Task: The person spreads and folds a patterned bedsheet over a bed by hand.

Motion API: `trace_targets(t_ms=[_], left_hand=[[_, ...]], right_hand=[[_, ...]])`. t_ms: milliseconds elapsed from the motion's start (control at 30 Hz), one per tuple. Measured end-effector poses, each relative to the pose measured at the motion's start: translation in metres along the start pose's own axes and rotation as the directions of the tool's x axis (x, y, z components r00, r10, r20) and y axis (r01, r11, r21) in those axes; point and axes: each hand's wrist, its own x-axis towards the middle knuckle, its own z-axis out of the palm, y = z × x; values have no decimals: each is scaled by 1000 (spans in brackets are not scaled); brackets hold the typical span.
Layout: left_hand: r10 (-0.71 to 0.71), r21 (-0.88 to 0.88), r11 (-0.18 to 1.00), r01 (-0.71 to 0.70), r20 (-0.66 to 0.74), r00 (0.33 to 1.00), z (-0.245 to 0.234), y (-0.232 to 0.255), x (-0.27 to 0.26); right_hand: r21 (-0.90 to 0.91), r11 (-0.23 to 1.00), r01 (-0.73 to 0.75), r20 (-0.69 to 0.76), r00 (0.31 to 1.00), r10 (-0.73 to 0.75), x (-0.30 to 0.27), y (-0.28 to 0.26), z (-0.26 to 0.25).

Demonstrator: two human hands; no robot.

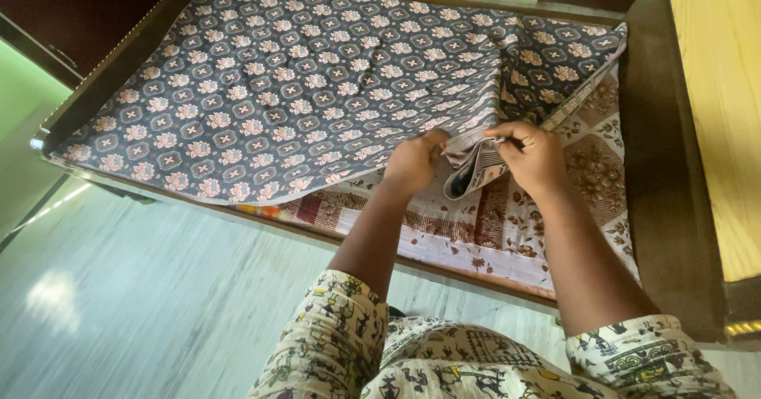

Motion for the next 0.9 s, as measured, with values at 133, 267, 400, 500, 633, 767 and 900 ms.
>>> trace_targets(t_ms=[133,267,400,500,633,767,900], left_hand=[[-67,23,998,67,32,997,2,-40,-22],[-204,97,974,206,-30,979,-2,-83,-42],[-315,203,928,311,-15,949,-10,-124,-53],[-310,217,925,313,-47,949,-21,-150,-54],[-307,174,929,325,-125,944,-41,-173,-43],[-312,151,931,331,-137,940,-56,-170,-28],[-257,133,953,274,-129,958,-66,-156,-13]], right_hand=[[-65,982,-174,-4,985,175,3,-4,-16],[-85,948,-306,-35,952,304,8,-7,-28],[18,990,-137,-92,986,138,14,-8,-34],[29,980,-195,-142,970,197,17,-10,-33],[60,981,-183,-110,976,189,28,-11,-33],[53,985,-166,-40,985,168,39,-10,-25],[-24,971,-239,71,968,241,47,-10,-1]])
